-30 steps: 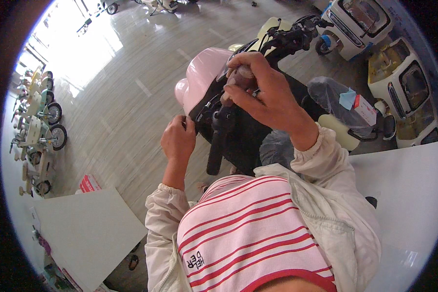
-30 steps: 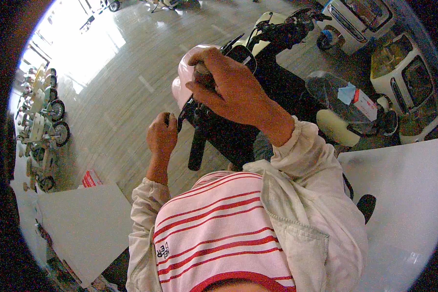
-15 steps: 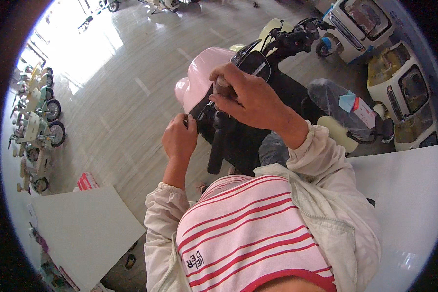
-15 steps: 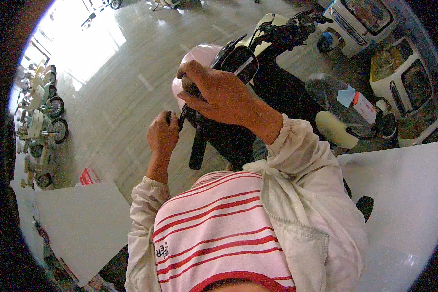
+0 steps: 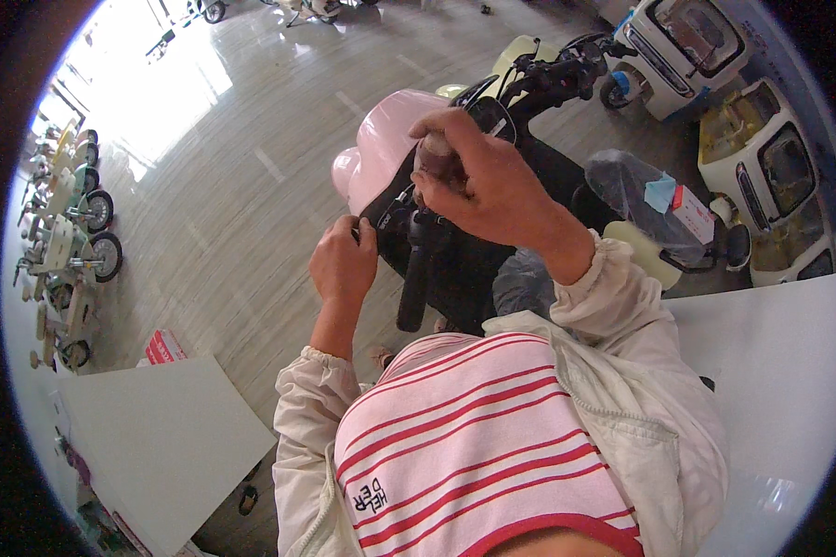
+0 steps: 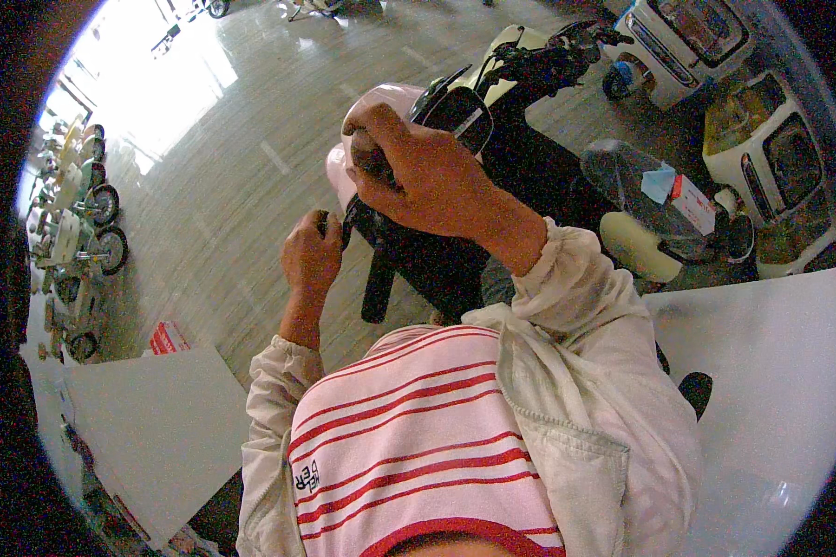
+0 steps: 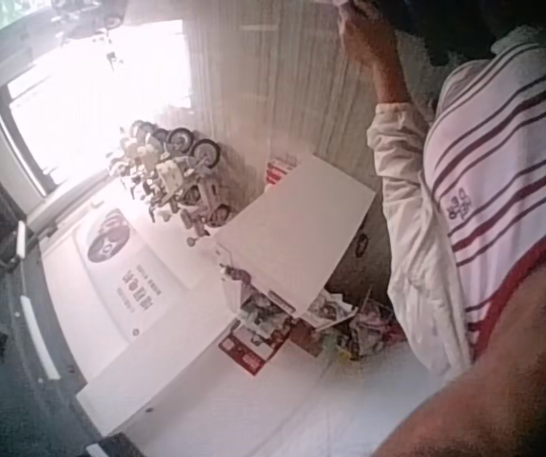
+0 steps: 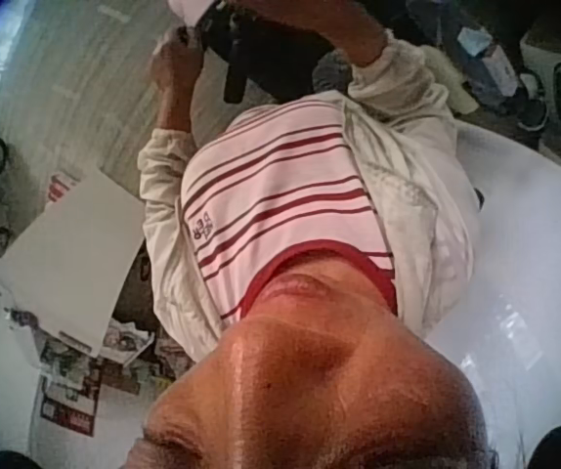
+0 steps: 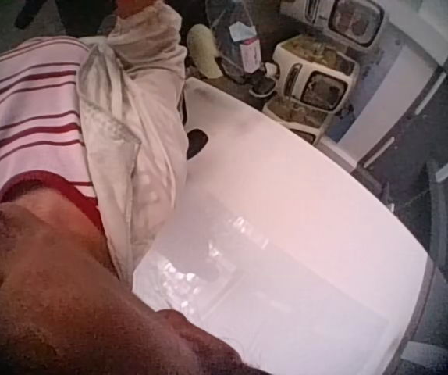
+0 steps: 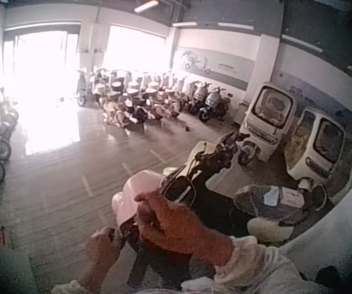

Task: The person uses a screwdriver to tighten screws on the handlebar assembly of a pink electric scooter. They repeatedly adjust the grip and tighten fasteners on both sides of the handlebar stem.

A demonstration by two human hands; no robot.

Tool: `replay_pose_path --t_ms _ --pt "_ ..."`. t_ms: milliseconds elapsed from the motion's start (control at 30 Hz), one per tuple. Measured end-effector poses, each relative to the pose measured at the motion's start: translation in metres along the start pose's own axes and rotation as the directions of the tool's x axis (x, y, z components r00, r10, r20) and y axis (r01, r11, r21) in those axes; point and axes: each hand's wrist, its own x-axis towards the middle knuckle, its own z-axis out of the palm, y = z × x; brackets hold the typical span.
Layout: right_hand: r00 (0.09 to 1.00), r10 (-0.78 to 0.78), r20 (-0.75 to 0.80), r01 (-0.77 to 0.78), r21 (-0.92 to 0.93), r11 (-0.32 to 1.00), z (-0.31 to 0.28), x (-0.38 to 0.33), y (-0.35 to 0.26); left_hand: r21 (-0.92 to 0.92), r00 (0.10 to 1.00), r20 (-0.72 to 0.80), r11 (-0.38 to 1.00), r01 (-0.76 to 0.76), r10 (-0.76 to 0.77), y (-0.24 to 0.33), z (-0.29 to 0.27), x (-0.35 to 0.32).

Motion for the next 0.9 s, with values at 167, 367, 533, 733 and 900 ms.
replay_pose_path --t_ms 167,367,533,733,900 --pt "1.0 -0.02 0.007 0.02 0.007 1.0 0.008 -0.005 0.009 0.01 1.0 -0.005 1.0 -0.002 0.003 0.002 0.0 -0.001" --pt "1.0 -0.017 0.001 0.017 0.035 0.999 0.009 -0.002 0.011 0.006 1.0 -0.001 1.0 -0.008 0.008 0.0 0.0 -0.001" --pt "1.0 -0.01 0.013 0.01 0.016 1.0 0.008 -0.003 0.011 0.001 1.0 -0.023 1.0 -0.019 0.019 0.0 0.002 -0.001" --pt "0.997 -0.047 0.053 0.048 -0.009 0.999 0.009 0.002 0.013 -0.009 1.0 -0.014 1.0 -0.02 0.02 0.0 0.0 -0.001" --pt "0.987 -0.01 0.162 0.004 0.038 0.999 0.003 0.005 0.013 -0.008 1.0 0.001 1.0 -0.004 0.004 0.0 -0.001 -0.001"
